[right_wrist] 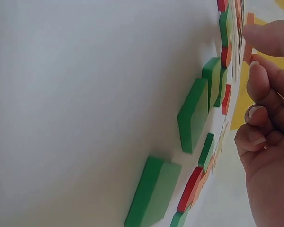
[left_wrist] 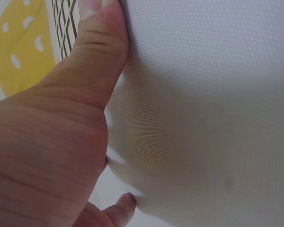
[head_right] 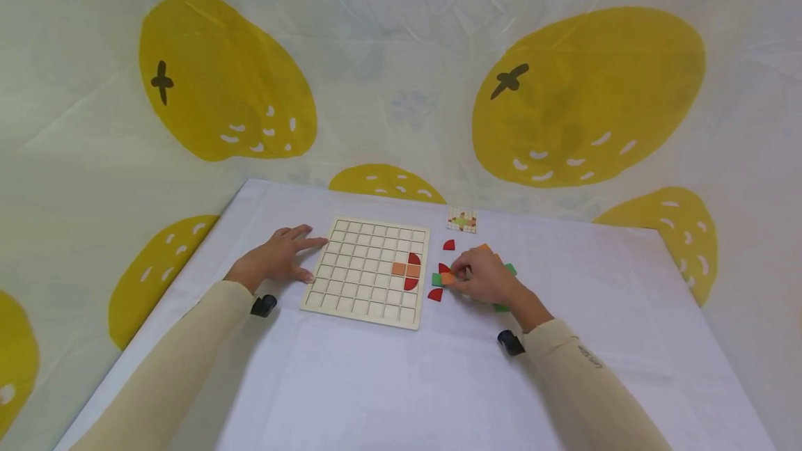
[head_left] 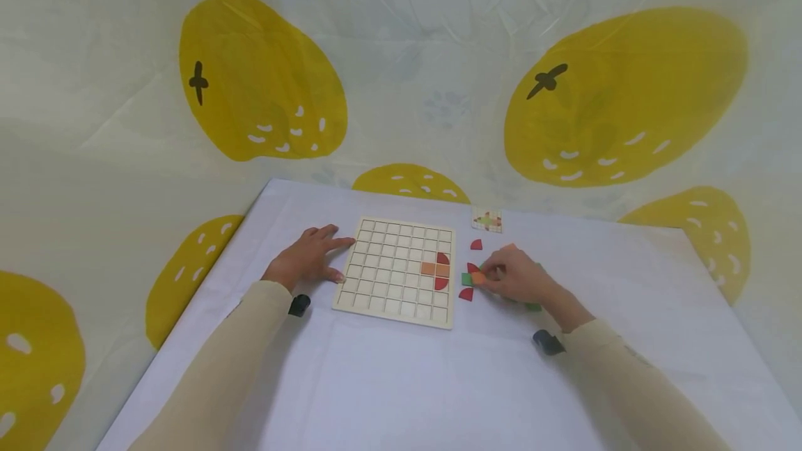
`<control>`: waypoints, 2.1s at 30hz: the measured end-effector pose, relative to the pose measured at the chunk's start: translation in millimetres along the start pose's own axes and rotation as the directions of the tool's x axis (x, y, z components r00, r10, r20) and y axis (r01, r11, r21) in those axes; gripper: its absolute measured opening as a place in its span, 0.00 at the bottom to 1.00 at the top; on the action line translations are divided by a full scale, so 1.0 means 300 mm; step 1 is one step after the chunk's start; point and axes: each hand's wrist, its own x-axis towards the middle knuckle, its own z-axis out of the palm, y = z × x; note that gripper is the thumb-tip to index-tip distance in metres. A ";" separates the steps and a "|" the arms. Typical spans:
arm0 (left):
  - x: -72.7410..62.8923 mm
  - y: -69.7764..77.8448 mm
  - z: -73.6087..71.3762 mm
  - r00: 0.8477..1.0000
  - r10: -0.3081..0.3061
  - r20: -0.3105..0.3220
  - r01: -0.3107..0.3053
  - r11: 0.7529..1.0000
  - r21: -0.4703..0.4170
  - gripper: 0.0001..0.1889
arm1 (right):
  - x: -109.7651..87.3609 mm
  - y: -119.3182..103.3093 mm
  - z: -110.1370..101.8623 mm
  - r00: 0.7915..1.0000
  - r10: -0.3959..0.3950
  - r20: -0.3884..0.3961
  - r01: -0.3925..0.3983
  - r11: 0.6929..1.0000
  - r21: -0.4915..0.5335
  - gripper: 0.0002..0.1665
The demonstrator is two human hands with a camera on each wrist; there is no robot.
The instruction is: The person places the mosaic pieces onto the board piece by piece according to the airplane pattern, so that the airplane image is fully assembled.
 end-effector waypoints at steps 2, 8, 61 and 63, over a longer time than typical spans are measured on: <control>-0.001 0.000 -0.001 1.000 -0.002 -0.002 0.002 1.000 0.001 0.49 | 0.003 -0.008 0.001 1.000 -0.030 -0.010 0.030 0.999 -0.013 0.13; 0.006 0.002 0.001 1.000 0.002 0.000 -0.002 1.000 -0.014 0.49 | 0.002 -0.032 0.006 0.996 -0.076 -0.045 0.075 0.997 -0.030 0.11; 0.013 -0.005 0.003 1.000 -0.005 0.012 0.005 1.000 0.005 0.49 | 0.099 -0.206 0.132 0.996 -0.080 0.048 0.077 0.995 0.058 0.08; 0.012 -0.004 0.003 1.000 -0.008 0.010 0.008 1.000 0.002 0.49 | 0.103 -0.208 0.136 0.995 -0.091 0.044 0.089 0.994 0.061 0.06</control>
